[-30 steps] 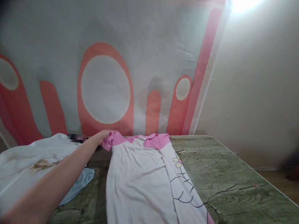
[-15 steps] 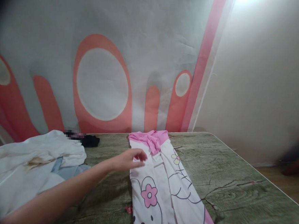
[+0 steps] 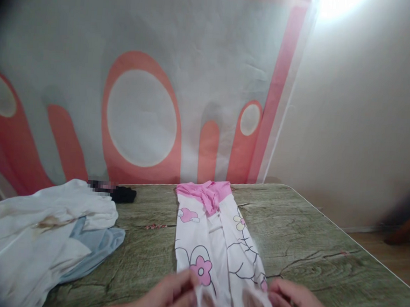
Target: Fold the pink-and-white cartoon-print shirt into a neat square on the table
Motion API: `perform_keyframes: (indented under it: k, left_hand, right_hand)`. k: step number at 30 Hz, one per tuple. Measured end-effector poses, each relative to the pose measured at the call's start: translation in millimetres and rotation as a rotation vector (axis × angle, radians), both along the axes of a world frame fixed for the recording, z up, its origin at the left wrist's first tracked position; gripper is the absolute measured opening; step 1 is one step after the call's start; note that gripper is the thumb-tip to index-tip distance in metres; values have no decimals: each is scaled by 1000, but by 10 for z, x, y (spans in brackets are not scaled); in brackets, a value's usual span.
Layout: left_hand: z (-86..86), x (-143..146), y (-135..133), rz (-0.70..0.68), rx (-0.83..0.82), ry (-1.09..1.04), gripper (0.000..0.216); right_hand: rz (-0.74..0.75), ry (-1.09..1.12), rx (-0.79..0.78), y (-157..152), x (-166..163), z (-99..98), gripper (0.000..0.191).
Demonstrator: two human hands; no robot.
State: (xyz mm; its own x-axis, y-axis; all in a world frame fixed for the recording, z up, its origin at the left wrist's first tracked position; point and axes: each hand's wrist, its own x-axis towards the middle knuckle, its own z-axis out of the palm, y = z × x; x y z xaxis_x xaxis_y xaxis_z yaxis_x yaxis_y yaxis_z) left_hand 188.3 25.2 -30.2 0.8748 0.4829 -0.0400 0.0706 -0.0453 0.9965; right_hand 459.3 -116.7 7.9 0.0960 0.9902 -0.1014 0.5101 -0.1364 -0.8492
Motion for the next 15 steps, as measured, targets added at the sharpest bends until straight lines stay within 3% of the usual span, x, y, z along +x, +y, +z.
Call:
perform_keyframes:
  k: [3,6,8,10,13,15]
  left_hand:
    - [216,71,289,431,-325,-152,24]
    - [186,56,519,557,-503,-156,23]
    - [101,12,658,594,-466,-111,27]
    - [60,-13,857,710,-309,-57,35]
    - [140,66,1333,945,-56,82,48]
    - [239,199,1706,1014,-24,179,61]
  right_hand:
    - [-298,241,-13,290,85,-6,40]
    - [-403,371,2,535,220,-151,40]
    - [-380,333,2,694,329,-241,38]
    - [-367,233,12,902,450,-271,33]
    - [-391,148,45,1386,610,-207,24]
    - [-439,167,56,1802,662,-151,17]
